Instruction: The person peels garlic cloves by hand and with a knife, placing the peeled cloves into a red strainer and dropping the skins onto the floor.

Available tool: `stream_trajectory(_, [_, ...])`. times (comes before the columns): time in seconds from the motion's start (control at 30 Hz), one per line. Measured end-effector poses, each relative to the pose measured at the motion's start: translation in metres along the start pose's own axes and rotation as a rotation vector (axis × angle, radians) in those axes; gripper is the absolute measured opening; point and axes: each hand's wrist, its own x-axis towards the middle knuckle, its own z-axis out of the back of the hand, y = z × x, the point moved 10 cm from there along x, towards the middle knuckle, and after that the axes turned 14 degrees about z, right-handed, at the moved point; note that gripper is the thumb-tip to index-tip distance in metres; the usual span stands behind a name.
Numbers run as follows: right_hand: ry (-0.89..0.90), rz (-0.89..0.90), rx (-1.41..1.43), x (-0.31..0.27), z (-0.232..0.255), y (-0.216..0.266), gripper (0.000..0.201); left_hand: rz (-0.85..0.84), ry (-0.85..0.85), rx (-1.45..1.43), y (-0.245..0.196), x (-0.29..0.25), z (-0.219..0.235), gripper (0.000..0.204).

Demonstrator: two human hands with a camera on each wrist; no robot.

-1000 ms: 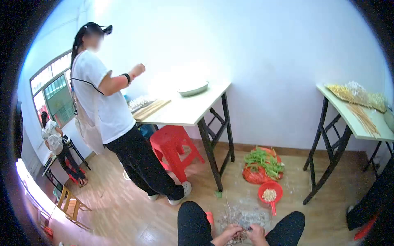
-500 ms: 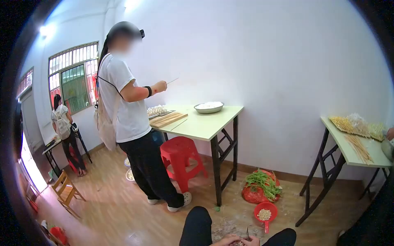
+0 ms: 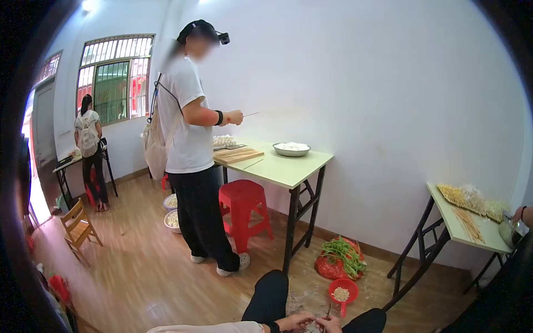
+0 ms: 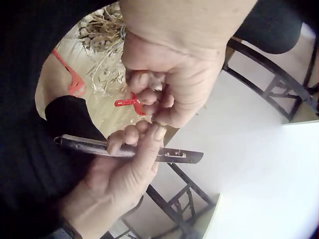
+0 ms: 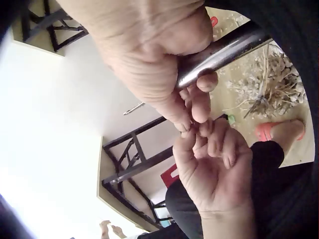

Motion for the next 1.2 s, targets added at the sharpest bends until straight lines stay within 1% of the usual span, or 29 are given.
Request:
stream_trajectory(0.07, [0.016, -0.006, 0.018, 0.003, 0.0, -0.004, 0.01, 0.003, -0.031, -0.052, 0.002, 0.001, 0.005, 0.011])
stream_trajectory(0.1, [-0.011, 0.006, 0.015, 0.004, 0.0, -0.002, 0.009, -0.004, -0.028, -0.053, 0.0, 0.0, 0.004, 0.011])
stream_trajectory(0.17, [-0.04, 0.02, 0.014, 0.002, -0.002, 0.0, 0.009, 0.055, -0.016, -0.091, 0.002, -0.003, 0.002, 0.01])
stream_trajectory(0.2, [-0.037, 0.04, -0.006, 0.002, -0.005, 0.006, 0.007, 0.087, -0.011, -0.108, 0.002, -0.007, 0.0, 0.01])
stream_trajectory(0.27, [-0.035, 0.06, -0.028, 0.001, -0.014, 0.017, 0.006, 0.073, -0.014, -0.147, -0.005, -0.017, -0.003, 0.01])
stream_trajectory(0.33, [-0.104, 0.075, -0.071, 0.001, -0.014, 0.025, 0.006, 0.063, -0.013, -0.192, -0.006, -0.02, -0.007, 0.01])
stream_trajectory(0.37, [-0.107, 0.071, -0.073, 0.0, -0.014, 0.025, 0.006, 0.038, -0.007, -0.194, -0.007, -0.018, -0.005, 0.011])
stream_trajectory(0.4, [-0.16, 0.129, -0.074, 0.0, -0.01, 0.029, 0.006, 0.015, -0.004, -0.196, -0.008, -0.018, -0.004, 0.011])
stream_trajectory(0.43, [-0.215, 0.187, -0.074, -0.001, -0.006, 0.032, 0.006, 0.009, -0.014, -0.261, -0.005, -0.015, -0.001, 0.012])
stream_trajectory(0.47, [-0.219, 0.183, -0.074, -0.002, -0.005, 0.029, 0.006, 0.015, -0.014, -0.262, -0.001, -0.013, -0.001, 0.012])
stream_trajectory(0.53, [-0.222, 0.159, -0.027, -0.001, -0.002, 0.025, 0.008, 0.018, -0.107, -0.203, -0.001, -0.012, 0.005, 0.017])
stream_trajectory(0.57, [-0.221, 0.156, -0.028, -0.001, 0.0, 0.023, 0.008, 0.019, -0.108, -0.205, -0.001, -0.01, 0.005, 0.017])
stream_trajectory(0.63, [-0.239, 0.14, 0.01, -0.001, 0.004, 0.017, 0.009, 0.125, -0.177, -0.173, 0.008, -0.008, 0.011, 0.026])
stream_trajectory(0.67, [-0.237, 0.141, 0.014, 0.001, 0.006, 0.017, 0.009, 0.124, -0.181, -0.17, 0.007, -0.008, 0.011, 0.026])
stream_trajectory(0.73, [-0.221, 0.132, 0.08, 0.002, 0.007, 0.013, 0.011, 0.05, -0.185, 0.073, 0.0, -0.016, 0.001, 0.025])
stream_trajectory(0.77, [-0.223, 0.127, 0.087, 0.002, 0.007, 0.01, 0.011, 0.066, -0.158, 0.101, 0.001, -0.019, -0.005, 0.021])
stream_trajectory(0.8, [-0.199, 0.1, 0.095, 0.002, 0.005, 0.006, 0.011, 0.072, -0.163, 0.101, 0.004, -0.017, -0.001, 0.021])
stream_trajectory(0.87, [-0.172, 0.067, 0.101, 0.003, 0.001, 0.003, 0.012, 0.075, -0.075, 0.054, 0.01, -0.011, -0.002, 0.017])
stream_trajectory(0.97, [-0.128, 0.045, 0.066, 0.004, -0.003, 0.004, 0.012, 0.075, -0.13, 0.042, 0.009, -0.013, 0.0, 0.016])
stream_trajectory(1.03, [-0.148, 0.088, -0.107, 0.005, -0.001, 0.012, 0.012, 0.074, -0.131, 0.019, 0.012, -0.007, 0.005, 0.016])
stream_trajectory(1.13, [-0.155, 0.113, -0.183, 0.004, -0.005, 0.017, 0.012, 0.078, -0.125, 0.049, 0.004, -0.01, 0.002, 0.015])
stream_trajectory(1.17, [-0.16, 0.1, -0.18, 0.004, -0.004, 0.014, 0.012, 0.103, -0.2, 0.101, 0.007, -0.01, 0.009, 0.014])
stream_trajectory(1.2, [-0.154, 0.134, -0.213, 0.006, -0.003, 0.014, 0.008, 0.134, -0.275, 0.154, 0.011, -0.012, 0.014, 0.014])
